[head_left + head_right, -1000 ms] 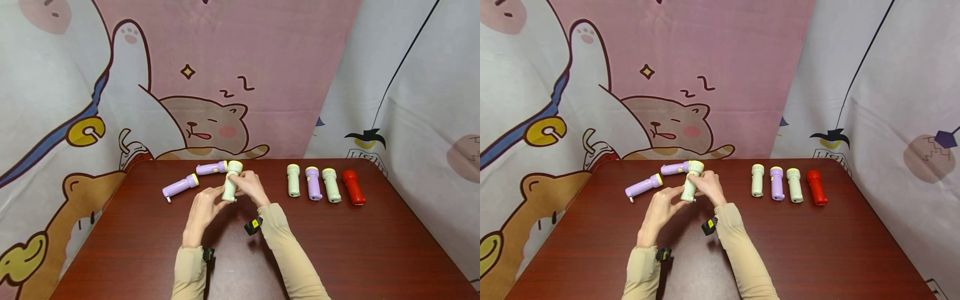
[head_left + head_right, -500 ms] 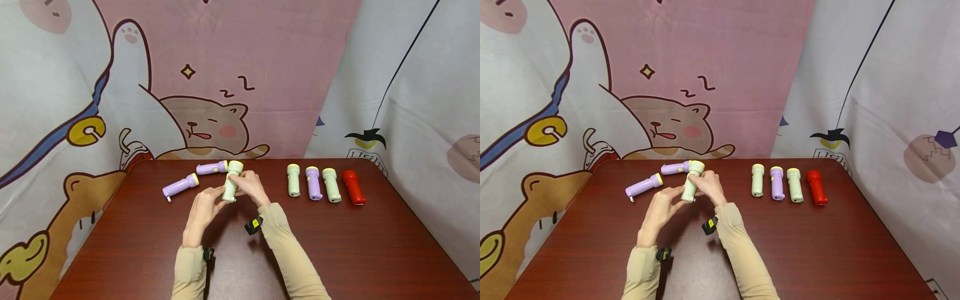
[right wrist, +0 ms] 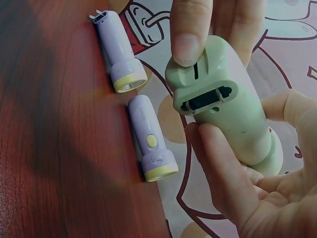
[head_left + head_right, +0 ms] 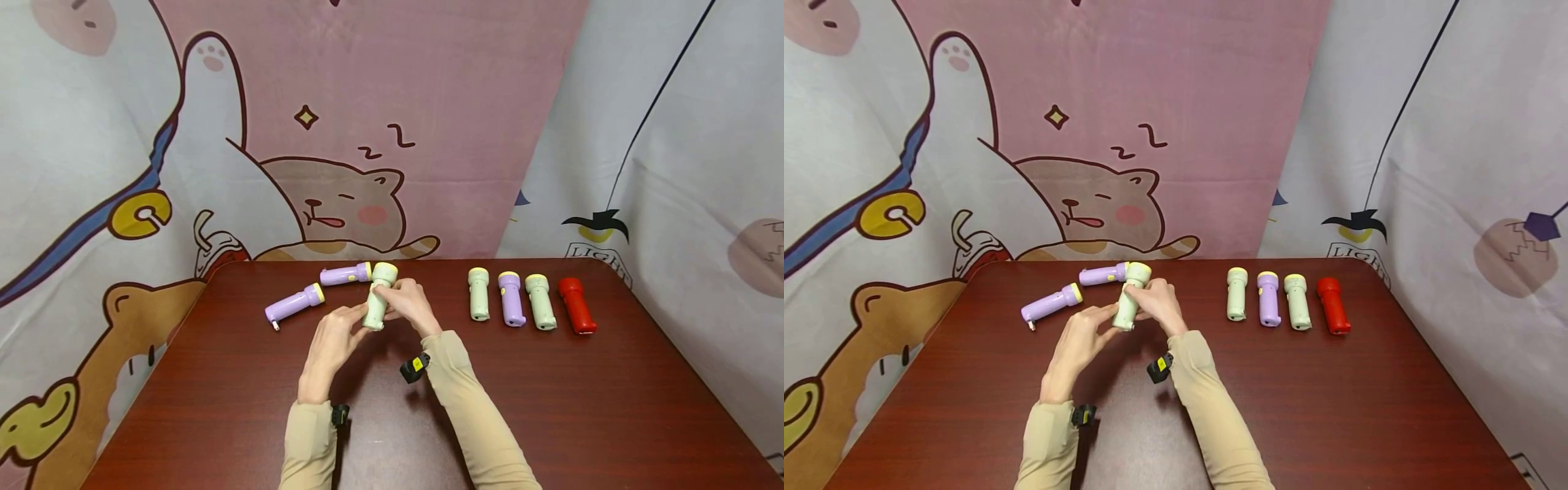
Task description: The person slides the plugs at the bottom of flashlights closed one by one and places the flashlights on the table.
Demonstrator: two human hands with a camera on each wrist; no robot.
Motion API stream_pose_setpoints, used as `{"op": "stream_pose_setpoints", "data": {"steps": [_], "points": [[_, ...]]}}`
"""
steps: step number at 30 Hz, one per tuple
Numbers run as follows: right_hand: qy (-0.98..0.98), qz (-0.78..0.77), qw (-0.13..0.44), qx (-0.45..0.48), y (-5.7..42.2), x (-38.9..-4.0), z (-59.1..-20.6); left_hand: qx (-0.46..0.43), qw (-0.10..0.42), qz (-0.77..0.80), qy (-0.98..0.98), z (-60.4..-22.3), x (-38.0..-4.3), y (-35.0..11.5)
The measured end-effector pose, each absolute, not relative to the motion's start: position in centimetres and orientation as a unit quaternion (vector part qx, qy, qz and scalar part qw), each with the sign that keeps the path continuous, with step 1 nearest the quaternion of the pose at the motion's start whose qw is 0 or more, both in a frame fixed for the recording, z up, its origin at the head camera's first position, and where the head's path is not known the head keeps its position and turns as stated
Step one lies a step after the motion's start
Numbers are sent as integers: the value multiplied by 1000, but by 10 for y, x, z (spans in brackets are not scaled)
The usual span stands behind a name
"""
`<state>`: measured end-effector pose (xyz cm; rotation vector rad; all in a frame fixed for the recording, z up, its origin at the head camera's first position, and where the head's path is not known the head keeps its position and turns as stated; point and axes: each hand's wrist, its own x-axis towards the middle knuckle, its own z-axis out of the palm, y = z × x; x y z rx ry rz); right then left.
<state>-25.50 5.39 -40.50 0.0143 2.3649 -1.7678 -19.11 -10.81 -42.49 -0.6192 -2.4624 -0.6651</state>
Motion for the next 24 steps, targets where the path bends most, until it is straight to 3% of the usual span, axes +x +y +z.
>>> {"op": "stream_pose_setpoints", "data": {"steps": [24], "points": [[788,-608,97,5,55,-254,-407,-237,241,-233,-912,-426,-191,-108]]}}
